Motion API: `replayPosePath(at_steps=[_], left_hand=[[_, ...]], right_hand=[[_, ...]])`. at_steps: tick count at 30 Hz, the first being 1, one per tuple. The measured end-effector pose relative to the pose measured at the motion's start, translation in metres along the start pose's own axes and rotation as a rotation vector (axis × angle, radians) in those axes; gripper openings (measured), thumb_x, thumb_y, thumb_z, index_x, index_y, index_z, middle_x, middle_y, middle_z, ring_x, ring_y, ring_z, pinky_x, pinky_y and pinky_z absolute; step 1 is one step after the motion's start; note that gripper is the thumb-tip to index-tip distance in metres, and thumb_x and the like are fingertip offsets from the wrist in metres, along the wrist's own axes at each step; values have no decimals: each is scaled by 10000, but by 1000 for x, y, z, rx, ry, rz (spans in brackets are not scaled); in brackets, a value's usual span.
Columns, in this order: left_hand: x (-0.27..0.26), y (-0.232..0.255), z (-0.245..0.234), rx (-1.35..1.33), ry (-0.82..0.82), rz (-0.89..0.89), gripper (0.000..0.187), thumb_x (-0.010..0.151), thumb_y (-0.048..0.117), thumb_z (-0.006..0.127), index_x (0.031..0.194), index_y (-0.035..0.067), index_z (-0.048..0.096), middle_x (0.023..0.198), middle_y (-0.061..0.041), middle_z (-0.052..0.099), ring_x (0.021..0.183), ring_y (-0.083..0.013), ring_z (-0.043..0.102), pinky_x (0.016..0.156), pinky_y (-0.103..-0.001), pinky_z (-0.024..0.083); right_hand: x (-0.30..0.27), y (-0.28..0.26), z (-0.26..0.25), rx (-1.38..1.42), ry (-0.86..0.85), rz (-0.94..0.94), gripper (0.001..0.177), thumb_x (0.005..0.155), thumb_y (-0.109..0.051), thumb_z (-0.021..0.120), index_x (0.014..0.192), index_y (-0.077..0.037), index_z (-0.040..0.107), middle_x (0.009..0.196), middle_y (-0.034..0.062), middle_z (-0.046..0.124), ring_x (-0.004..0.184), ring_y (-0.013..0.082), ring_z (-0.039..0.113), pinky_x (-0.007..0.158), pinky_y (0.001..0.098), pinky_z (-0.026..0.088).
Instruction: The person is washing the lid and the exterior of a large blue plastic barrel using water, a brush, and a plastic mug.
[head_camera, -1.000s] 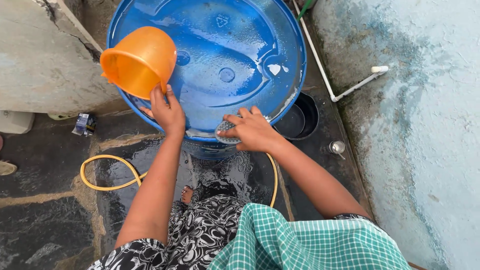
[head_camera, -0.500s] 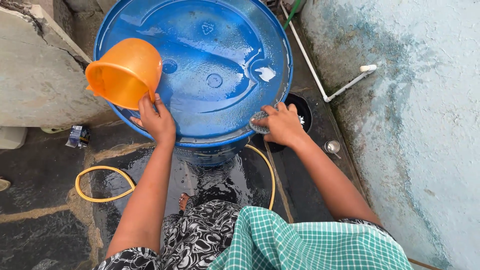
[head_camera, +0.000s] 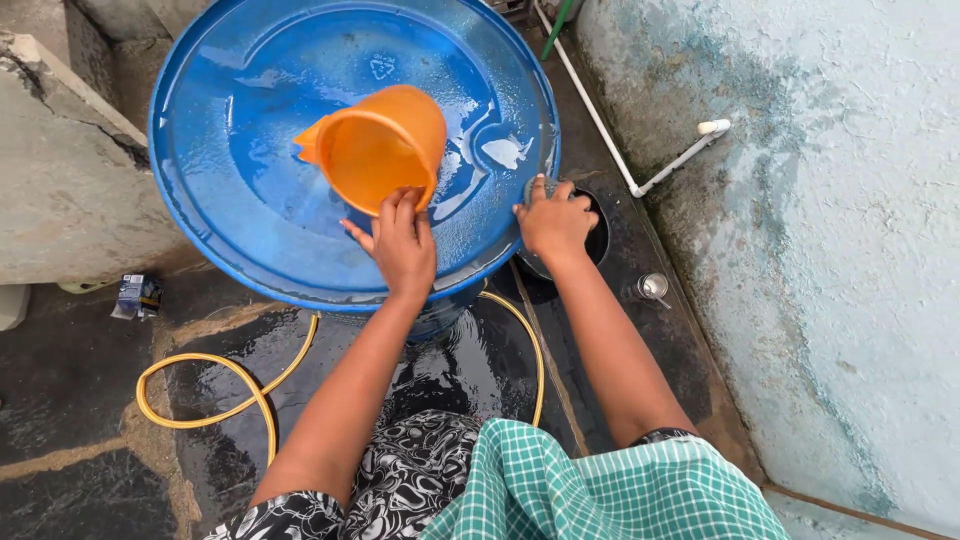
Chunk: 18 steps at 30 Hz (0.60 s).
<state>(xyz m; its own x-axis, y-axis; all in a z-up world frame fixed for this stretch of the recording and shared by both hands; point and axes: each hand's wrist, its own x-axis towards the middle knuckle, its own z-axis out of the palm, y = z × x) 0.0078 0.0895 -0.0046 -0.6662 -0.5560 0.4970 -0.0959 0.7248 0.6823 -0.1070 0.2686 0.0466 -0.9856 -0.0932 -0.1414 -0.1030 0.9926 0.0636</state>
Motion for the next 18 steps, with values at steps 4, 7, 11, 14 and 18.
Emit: replayPosePath(at_steps=[4, 7, 11, 14, 18], left_hand=[[1, -1, 4, -10, 3, 16, 359, 943, 123, 675, 1294, 196, 671, 1310, -1, 635, 1283, -240, 579, 1195, -712, -40], [-3, 0, 1, 2, -15, 15, 375, 939, 107, 666, 1304, 195, 667, 1310, -7, 636, 1292, -242, 582, 1198, -710, -36], [-6, -3, 1, 27, 2, 46, 370, 953, 110, 672, 1311, 198, 667, 1303, -10, 637, 1283, -243, 588, 1220, -704, -11], [0, -5, 6, 29, -3, 26, 350, 947, 117, 678, 1289, 192, 668, 1290, -5, 641, 1273, -238, 596, 1222, -707, -9], [-4, 5, 3, 54, 5, 17, 332, 955, 129, 681, 1282, 186, 676, 1283, -8, 641, 1252, -241, 600, 1219, -705, -9]], right_hand=[[-35, 7, 0, 78, -43, -93, 781, 940, -583, 529, 1582, -171, 363, 1373, 245, 465, 1116, 476, 554, 880, 538, 526], [-22, 7, 4, 50, 43, -144, 776, 942, -568, 540, 1587, -156, 414, 1309, 230, 517, 1079, 457, 600, 816, 503, 566], [38, 0, 3, 126, 60, -23, 743, 939, -569, 549, 1557, -170, 447, 1348, 216, 497, 1055, 450, 601, 831, 504, 558], [83, -6, 4, 132, 134, 26, 754, 924, -580, 558, 1544, -164, 452, 1352, 211, 480, 1058, 444, 583, 819, 484, 562], [100, 2, 6, 100, 138, 17, 735, 938, -591, 563, 1538, -179, 465, 1349, 189, 480, 1128, 432, 546, 861, 489, 549]])
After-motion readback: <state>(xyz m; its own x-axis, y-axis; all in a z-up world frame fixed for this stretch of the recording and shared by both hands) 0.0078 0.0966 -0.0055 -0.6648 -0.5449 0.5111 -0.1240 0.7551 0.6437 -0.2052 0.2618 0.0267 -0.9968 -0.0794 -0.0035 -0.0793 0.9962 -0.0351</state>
